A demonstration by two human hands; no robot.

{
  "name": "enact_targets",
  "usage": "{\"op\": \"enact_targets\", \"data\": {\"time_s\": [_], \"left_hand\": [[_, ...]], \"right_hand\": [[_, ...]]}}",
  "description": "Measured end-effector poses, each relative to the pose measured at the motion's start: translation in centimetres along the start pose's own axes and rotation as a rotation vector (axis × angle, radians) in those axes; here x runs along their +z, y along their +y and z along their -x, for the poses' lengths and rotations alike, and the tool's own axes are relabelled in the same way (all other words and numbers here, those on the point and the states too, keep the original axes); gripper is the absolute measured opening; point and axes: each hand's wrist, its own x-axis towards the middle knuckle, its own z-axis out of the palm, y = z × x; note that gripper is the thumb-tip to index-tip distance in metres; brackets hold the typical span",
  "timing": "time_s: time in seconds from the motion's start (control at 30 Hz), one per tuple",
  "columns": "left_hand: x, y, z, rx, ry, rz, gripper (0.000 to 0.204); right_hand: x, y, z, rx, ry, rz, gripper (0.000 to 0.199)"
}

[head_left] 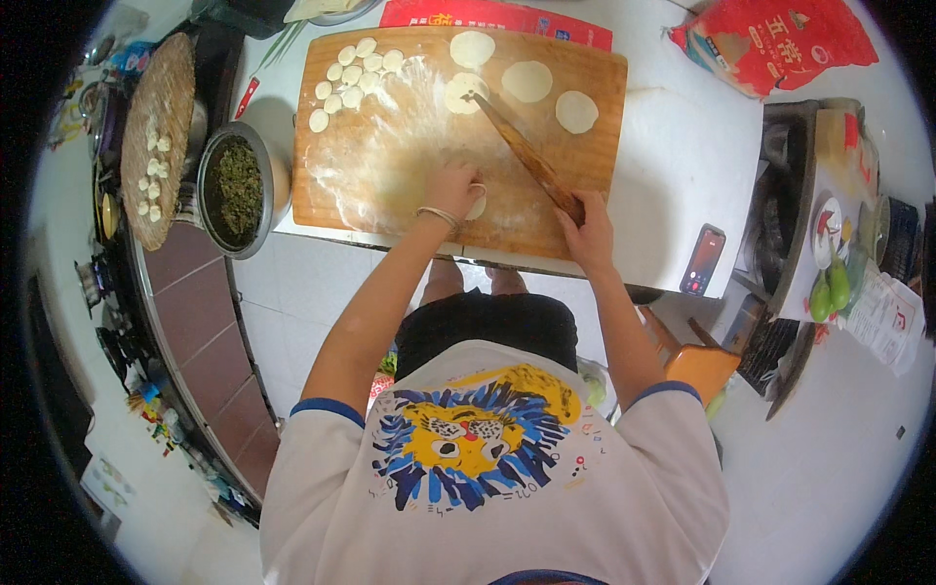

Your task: The person uses a wooden rolling pin to flatten small balls of dough into thin, circular wrappers on a floured wooden board. The person repeatedly rolls, rotates, and repositions the dough pieces to achieve a uniform shape, working through a batch of dough balls placed on the left side of the board.

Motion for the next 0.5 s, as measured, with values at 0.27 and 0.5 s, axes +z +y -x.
{"op": "enact_targets", "data": {"time_s": [0.27,0.5], "left_hand": [[0.6,1.9,2.4,-0.308,-0.034,0.612,0.019],[0.2,0.3,7.2,-0.223,0.285,0.134,0.042]], "right_hand": [[-0.2,0.6,0.8,0.067,0.013,0.011,0.040],[-0.5,-0.1,0.1,-0.176,-0.123,0.226,0.040]]}}
